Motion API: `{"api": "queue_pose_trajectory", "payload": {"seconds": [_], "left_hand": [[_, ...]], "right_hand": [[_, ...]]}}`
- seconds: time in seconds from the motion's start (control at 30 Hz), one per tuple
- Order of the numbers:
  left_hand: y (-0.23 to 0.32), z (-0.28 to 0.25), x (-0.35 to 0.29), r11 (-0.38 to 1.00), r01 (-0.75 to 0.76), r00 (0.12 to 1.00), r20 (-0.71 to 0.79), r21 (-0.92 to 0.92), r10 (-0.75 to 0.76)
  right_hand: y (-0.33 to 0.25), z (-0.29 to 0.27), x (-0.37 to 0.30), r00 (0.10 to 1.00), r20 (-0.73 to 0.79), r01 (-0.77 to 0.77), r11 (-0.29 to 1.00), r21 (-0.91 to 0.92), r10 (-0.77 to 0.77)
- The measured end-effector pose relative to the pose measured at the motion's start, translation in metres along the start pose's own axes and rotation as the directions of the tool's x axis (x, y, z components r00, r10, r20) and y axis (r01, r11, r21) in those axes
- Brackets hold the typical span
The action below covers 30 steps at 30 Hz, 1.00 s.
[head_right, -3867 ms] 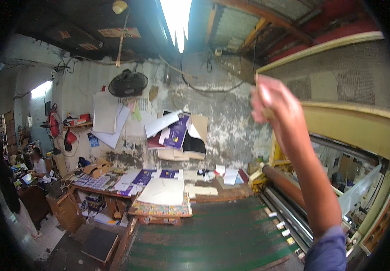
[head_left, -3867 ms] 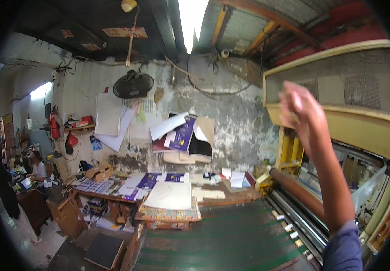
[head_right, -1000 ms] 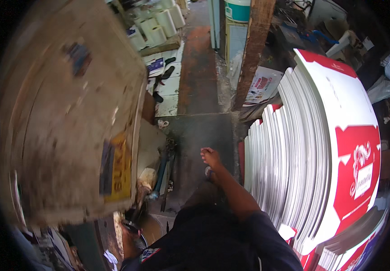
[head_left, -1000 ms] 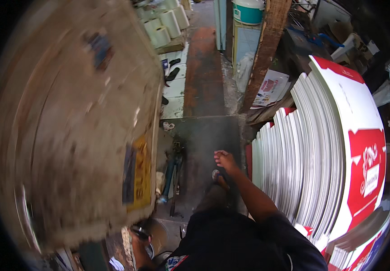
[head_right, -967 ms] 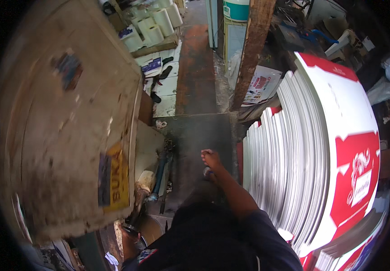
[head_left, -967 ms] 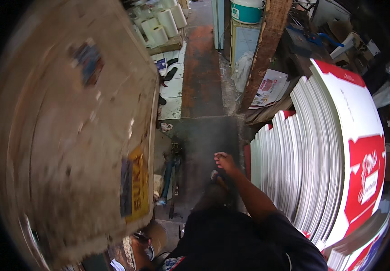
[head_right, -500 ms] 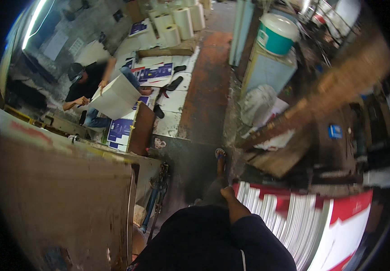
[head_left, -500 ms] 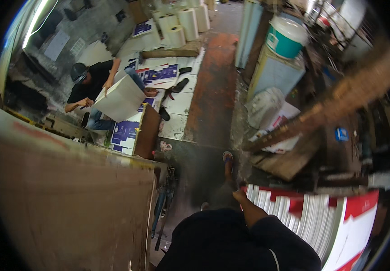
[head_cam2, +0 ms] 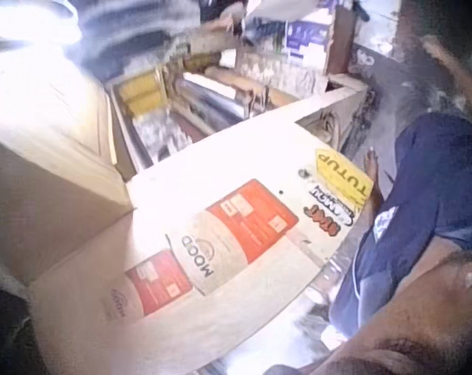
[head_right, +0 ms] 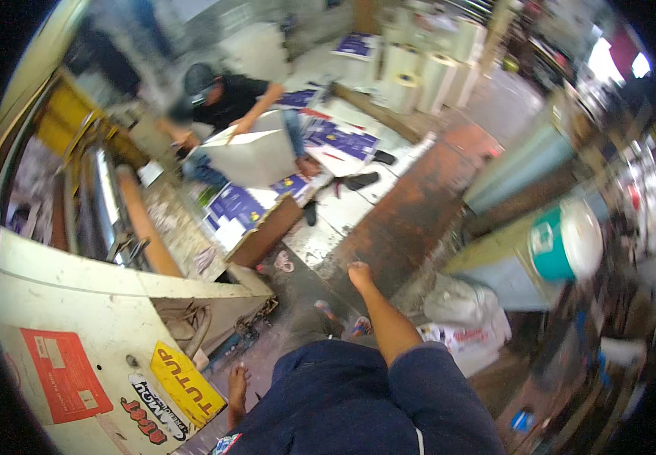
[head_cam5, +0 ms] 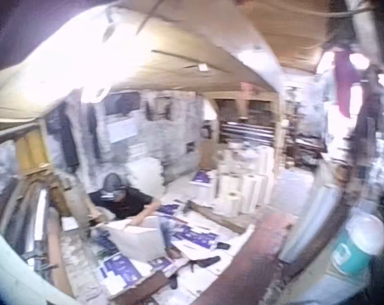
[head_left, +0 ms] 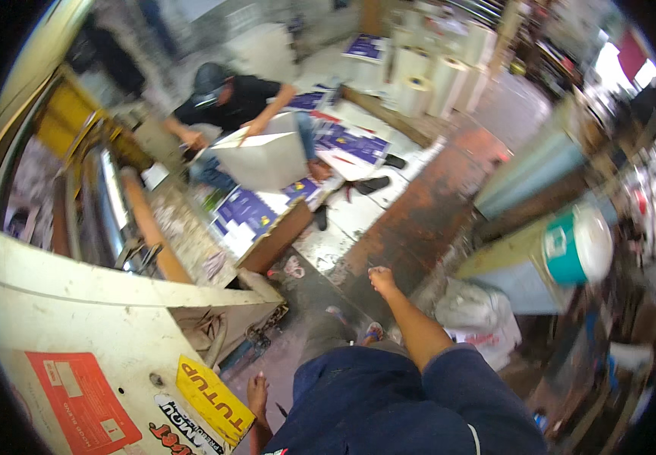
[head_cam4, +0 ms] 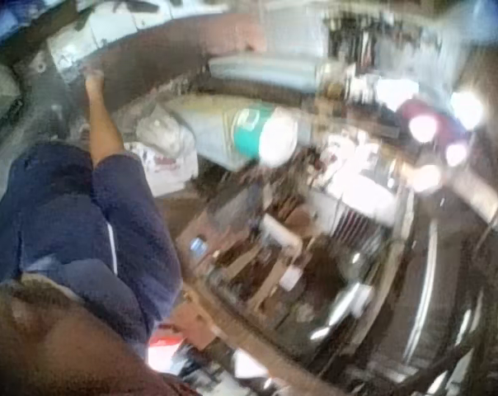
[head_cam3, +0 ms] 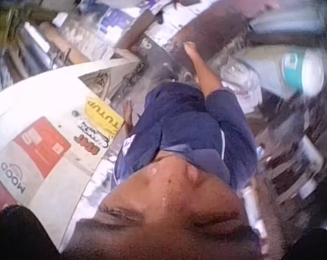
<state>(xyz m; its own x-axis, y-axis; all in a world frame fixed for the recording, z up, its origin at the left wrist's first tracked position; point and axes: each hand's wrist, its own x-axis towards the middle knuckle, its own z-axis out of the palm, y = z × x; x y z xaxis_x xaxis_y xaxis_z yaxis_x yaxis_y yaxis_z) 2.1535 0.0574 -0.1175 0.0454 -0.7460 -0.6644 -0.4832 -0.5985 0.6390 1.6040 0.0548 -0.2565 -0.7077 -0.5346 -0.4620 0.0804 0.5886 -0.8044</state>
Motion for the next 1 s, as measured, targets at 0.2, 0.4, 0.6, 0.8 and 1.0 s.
{"api": "queue_pose_trajectory", "payload": {"seconds": [0.2,0.4,0.6,0.8,1.0], "left_hand": [[0.068,0.064,0.0,0.984,-0.101,0.956,-0.289,-0.146,0.055],[0.256,0.062,-0.046,0.92,-0.379,0.765,-0.525,0.098,0.372],[0.398,-0.004,-0.086,0.727,-0.358,0.322,-0.653,0.586,0.686],[0.447,-0.047,-0.11,0.548,0.264,-0.11,-0.54,0.794,0.835],[0.477,-0.071,-0.079,0.616,0.648,-0.391,-0.499,0.448,0.774]], "right_hand": [[-0.163,0.116,0.029,0.862,0.5,-0.159,0.981,0.112,0.083],[-0.24,0.185,0.011,0.684,0.705,-0.155,0.982,-0.111,0.187],[-0.308,0.286,-0.008,0.417,0.902,-0.185,0.982,-0.041,0.117],[-0.398,0.356,-0.065,0.224,0.974,-0.107,0.994,-0.017,0.041],[-0.526,0.379,-0.078,0.139,0.99,-0.024,1.0,0.009,-0.006]]}}
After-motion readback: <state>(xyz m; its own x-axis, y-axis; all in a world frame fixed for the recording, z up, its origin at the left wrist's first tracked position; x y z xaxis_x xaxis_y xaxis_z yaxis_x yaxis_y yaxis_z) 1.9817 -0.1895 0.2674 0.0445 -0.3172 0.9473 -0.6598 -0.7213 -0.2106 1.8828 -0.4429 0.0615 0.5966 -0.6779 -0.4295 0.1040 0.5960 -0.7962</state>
